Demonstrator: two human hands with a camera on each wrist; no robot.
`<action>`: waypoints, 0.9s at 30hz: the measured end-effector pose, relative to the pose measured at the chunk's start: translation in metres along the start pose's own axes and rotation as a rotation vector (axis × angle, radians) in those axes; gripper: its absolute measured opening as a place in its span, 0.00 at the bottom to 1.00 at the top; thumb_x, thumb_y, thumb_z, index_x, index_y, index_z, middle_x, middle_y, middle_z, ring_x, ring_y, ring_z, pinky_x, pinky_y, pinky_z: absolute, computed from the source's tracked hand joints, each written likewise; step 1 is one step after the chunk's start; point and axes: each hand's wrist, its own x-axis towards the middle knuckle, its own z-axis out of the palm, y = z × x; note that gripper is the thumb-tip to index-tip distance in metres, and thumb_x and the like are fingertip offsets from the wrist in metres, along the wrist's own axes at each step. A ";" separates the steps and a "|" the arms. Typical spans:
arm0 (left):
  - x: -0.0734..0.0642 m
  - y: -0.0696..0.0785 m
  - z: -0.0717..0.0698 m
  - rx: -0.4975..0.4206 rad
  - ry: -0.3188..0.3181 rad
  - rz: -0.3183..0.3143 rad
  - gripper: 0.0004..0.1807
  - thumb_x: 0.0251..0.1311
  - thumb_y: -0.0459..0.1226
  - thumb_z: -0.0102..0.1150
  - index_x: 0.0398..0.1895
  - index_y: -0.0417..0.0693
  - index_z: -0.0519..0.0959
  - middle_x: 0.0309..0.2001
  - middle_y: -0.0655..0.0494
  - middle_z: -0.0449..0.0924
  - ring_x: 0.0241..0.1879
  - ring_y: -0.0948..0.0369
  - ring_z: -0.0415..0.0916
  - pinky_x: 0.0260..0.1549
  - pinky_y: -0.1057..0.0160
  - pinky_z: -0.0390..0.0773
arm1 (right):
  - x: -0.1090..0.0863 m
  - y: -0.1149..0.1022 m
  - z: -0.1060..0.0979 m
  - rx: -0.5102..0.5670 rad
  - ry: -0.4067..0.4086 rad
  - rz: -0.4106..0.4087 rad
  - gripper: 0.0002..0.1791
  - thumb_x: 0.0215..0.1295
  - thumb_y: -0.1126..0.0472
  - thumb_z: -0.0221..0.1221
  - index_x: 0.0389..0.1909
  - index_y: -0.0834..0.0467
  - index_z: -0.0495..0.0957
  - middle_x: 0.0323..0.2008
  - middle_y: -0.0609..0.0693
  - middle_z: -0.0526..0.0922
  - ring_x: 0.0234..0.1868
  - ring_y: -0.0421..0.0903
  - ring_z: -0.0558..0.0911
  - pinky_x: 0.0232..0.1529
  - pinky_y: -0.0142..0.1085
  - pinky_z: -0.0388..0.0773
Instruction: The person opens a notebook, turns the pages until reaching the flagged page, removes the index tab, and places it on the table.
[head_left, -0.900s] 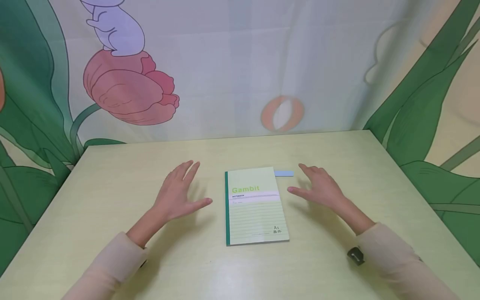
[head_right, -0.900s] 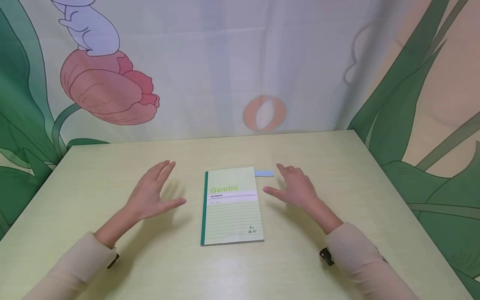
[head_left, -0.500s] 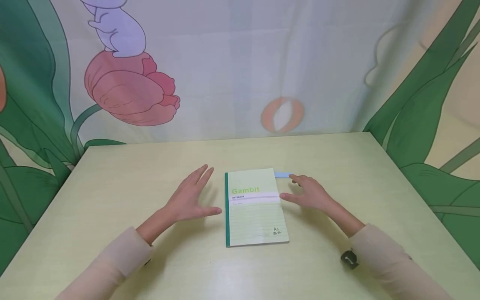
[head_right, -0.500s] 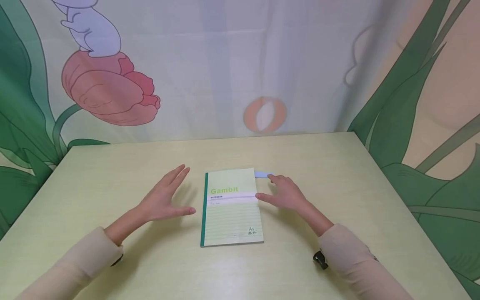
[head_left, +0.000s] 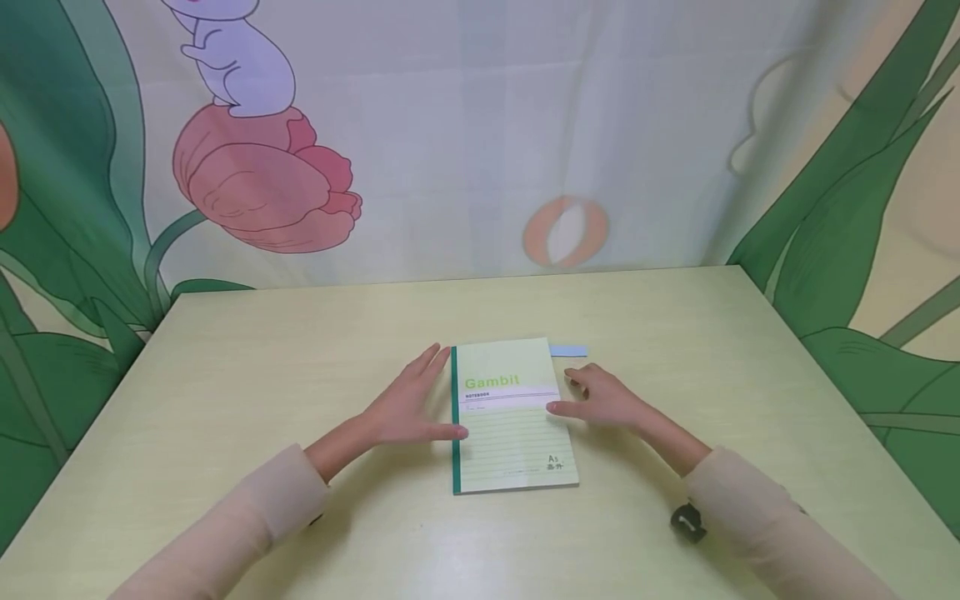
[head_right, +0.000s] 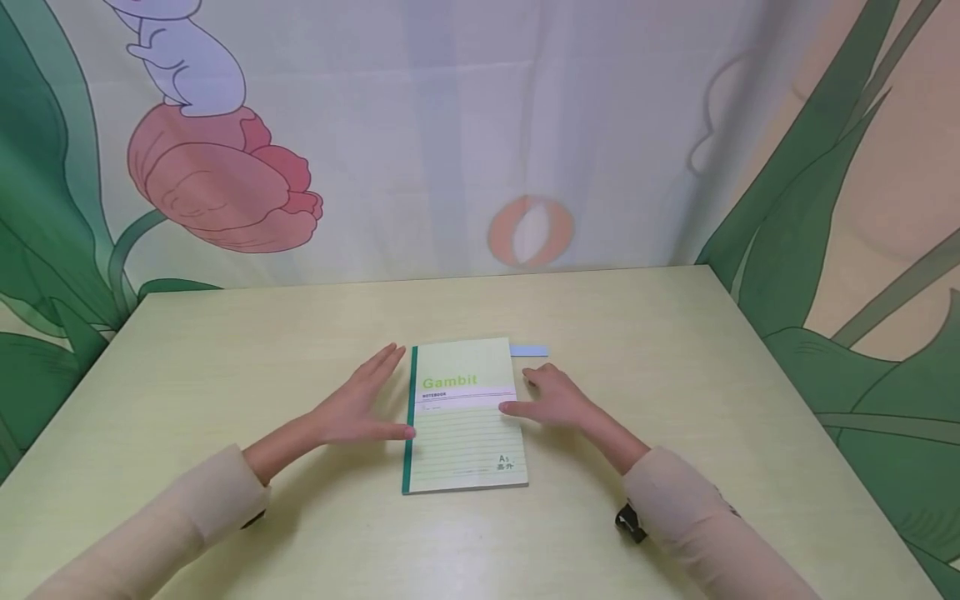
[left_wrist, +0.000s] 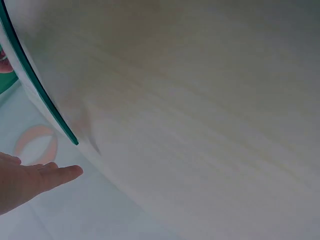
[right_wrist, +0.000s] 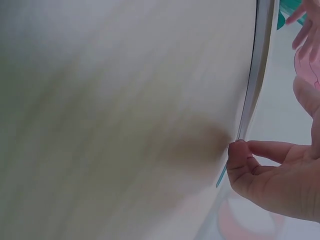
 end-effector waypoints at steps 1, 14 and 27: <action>0.001 0.001 0.001 -0.010 -0.015 -0.011 0.62 0.41 0.60 0.65 0.71 0.43 0.41 0.71 0.44 0.38 0.69 0.48 0.39 0.61 0.46 0.52 | 0.000 -0.001 0.001 0.001 -0.006 0.000 0.42 0.56 0.47 0.61 0.61 0.73 0.60 0.50 0.65 0.69 0.46 0.53 0.68 0.43 0.42 0.66; 0.009 0.005 0.015 -0.034 -0.174 -0.098 0.59 0.42 0.57 0.66 0.70 0.41 0.45 0.70 0.46 0.47 0.68 0.49 0.42 0.61 0.41 0.45 | 0.003 -0.006 0.005 0.010 -0.047 -0.032 0.37 0.57 0.48 0.60 0.58 0.72 0.65 0.50 0.65 0.69 0.48 0.55 0.68 0.41 0.42 0.65; 0.009 0.013 0.012 -0.058 -0.181 -0.060 0.56 0.46 0.57 0.63 0.71 0.41 0.44 0.70 0.46 0.45 0.69 0.49 0.41 0.62 0.44 0.45 | -0.002 -0.009 -0.002 0.177 -0.007 -0.018 0.30 0.63 0.55 0.55 0.62 0.66 0.63 0.53 0.61 0.69 0.45 0.53 0.71 0.41 0.41 0.70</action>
